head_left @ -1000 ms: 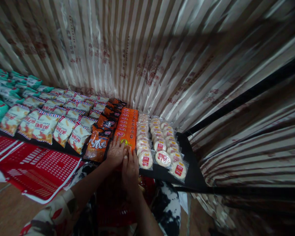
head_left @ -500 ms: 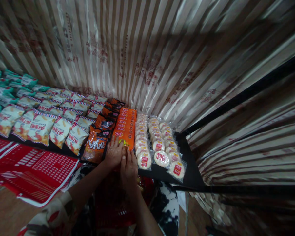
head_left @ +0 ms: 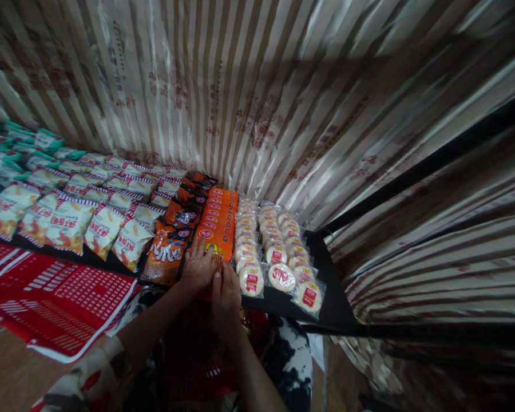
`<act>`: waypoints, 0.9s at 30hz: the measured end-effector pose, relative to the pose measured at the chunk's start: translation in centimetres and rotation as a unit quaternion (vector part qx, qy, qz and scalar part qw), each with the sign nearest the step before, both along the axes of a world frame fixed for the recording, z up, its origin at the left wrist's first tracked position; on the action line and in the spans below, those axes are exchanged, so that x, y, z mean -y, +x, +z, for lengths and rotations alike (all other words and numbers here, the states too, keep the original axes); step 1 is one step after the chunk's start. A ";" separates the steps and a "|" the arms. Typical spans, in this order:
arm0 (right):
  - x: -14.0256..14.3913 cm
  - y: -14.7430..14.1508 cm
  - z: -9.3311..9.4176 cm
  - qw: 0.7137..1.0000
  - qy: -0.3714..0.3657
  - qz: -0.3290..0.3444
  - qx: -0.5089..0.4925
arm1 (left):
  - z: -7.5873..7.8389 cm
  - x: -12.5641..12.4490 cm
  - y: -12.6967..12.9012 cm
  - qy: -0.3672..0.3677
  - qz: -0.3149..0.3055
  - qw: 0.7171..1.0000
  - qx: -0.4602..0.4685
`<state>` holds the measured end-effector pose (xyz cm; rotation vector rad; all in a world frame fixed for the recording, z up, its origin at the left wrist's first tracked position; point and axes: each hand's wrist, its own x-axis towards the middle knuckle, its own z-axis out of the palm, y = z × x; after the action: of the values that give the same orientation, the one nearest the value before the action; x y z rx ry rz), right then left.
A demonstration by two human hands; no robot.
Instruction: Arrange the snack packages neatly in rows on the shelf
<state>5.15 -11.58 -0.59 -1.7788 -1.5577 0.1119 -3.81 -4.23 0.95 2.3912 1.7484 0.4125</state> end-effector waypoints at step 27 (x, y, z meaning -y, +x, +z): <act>-6.2 0.0 1.4 0.995 -0.061 0.018 0.081 | -0.2 0.2 -0.1 0.012 -0.017 1.000 -0.020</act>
<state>5.12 -5.38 0.81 -1.8945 -1.7296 0.0830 -3.93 -4.44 0.77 2.4588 1.7247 0.3851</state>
